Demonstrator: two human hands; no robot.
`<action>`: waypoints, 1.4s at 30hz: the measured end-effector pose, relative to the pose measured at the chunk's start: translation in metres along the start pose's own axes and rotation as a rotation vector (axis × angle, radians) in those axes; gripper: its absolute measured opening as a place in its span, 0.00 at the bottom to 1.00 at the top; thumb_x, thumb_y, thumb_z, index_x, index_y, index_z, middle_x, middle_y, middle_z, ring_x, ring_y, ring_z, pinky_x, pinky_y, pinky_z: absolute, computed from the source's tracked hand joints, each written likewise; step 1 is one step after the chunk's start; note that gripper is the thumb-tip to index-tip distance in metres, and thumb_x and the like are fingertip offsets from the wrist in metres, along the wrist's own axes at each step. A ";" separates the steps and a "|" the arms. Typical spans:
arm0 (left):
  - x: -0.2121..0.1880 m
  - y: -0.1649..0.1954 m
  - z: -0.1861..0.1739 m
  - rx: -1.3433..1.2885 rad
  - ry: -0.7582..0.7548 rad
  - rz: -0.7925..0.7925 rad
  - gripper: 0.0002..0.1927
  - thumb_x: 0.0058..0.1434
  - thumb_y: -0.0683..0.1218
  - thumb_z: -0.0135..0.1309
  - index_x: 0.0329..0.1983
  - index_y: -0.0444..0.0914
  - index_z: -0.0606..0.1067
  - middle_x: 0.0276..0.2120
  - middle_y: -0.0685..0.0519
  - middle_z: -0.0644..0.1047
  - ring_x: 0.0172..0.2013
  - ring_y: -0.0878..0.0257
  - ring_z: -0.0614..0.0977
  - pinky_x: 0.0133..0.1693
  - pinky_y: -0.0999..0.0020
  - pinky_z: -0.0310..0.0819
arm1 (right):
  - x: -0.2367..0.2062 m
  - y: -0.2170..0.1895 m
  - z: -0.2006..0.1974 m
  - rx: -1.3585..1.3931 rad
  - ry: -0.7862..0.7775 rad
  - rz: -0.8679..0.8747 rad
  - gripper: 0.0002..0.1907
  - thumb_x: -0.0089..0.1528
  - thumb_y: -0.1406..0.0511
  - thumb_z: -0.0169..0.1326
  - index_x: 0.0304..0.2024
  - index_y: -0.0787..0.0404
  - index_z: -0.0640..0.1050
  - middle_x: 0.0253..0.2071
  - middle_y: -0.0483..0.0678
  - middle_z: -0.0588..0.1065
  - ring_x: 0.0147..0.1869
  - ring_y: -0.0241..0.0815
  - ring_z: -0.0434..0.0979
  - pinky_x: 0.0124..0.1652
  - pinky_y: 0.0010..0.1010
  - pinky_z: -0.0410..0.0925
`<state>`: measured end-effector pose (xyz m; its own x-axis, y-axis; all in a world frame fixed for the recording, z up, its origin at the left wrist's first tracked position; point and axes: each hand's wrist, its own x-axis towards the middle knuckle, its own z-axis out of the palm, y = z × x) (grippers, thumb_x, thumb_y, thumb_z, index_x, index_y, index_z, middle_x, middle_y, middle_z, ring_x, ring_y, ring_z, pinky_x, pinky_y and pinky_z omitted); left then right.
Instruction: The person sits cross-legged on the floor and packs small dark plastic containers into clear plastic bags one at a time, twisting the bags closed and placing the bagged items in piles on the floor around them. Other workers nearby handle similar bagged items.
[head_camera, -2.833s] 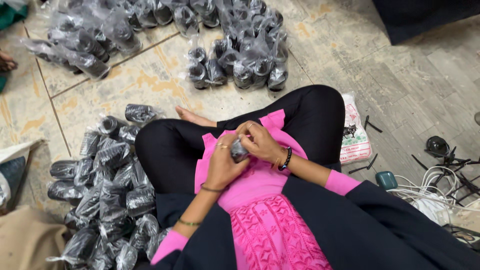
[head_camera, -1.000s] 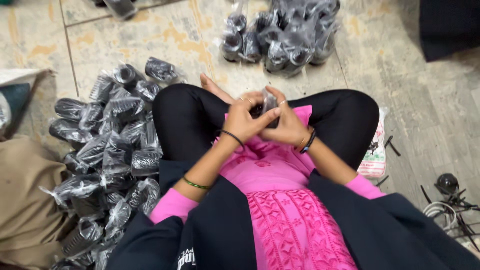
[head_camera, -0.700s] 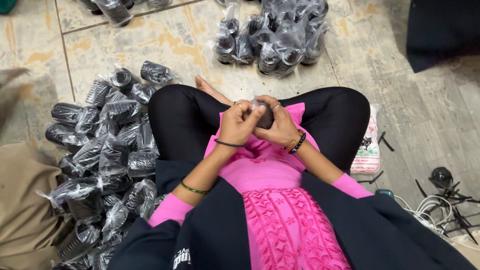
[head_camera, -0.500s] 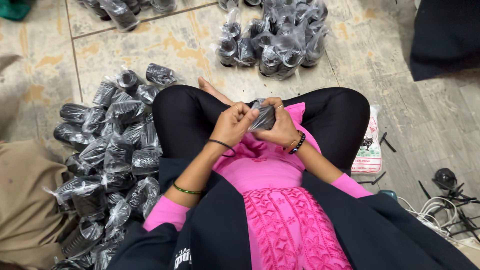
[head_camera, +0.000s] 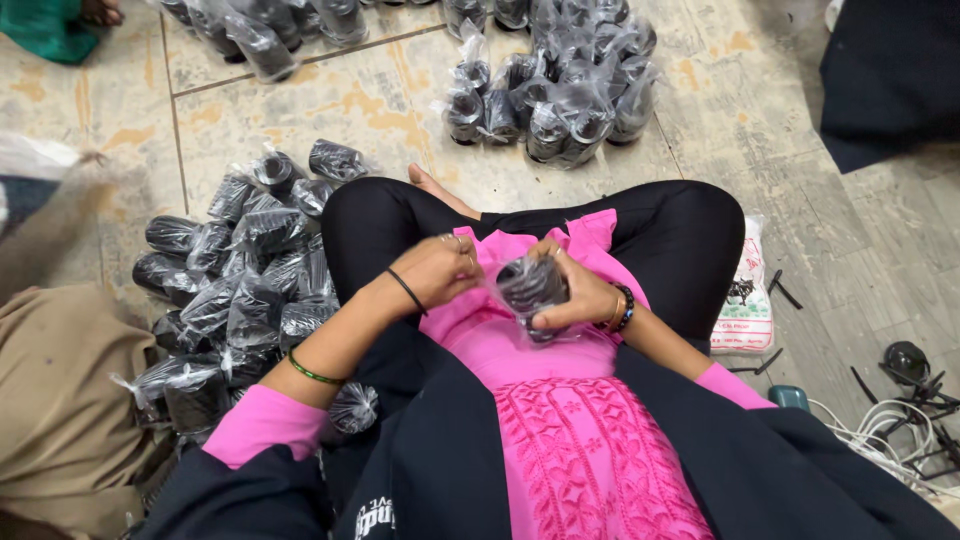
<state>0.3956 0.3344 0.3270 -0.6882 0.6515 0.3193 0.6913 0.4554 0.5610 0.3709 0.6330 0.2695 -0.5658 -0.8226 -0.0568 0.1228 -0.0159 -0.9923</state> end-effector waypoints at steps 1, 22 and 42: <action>0.000 -0.001 -0.006 0.081 0.030 -0.012 0.07 0.54 0.43 0.64 0.35 0.38 0.81 0.32 0.48 0.77 0.34 0.49 0.80 0.37 0.57 0.74 | 0.000 0.000 0.001 -0.086 0.010 0.002 0.42 0.49 0.64 0.74 0.58 0.56 0.62 0.54 0.45 0.69 0.59 0.35 0.70 0.58 0.31 0.67; 0.035 0.014 0.092 -0.166 0.619 -0.575 0.06 0.60 0.40 0.58 0.39 0.34 0.80 0.31 0.42 0.81 0.31 0.50 0.84 0.33 0.62 0.77 | -0.006 -0.021 0.001 -1.233 0.337 -0.395 0.38 0.49 0.56 0.70 0.57 0.60 0.69 0.60 0.59 0.70 0.61 0.62 0.72 0.55 0.49 0.66; 0.023 0.049 0.048 0.122 0.239 -0.263 0.11 0.55 0.35 0.50 0.40 0.39 0.77 0.47 0.49 0.79 0.36 0.49 0.83 0.35 0.56 0.78 | -0.029 -0.074 -0.003 -1.472 0.432 -0.380 0.08 0.55 0.63 0.62 0.33 0.59 0.78 0.49 0.52 0.73 0.52 0.52 0.73 0.45 0.42 0.64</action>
<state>0.4243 0.4004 0.3250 -0.8679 0.3489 0.3536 0.4951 0.6666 0.5573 0.3754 0.6598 0.3441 -0.5897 -0.6781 0.4388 -0.7961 0.5796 -0.1741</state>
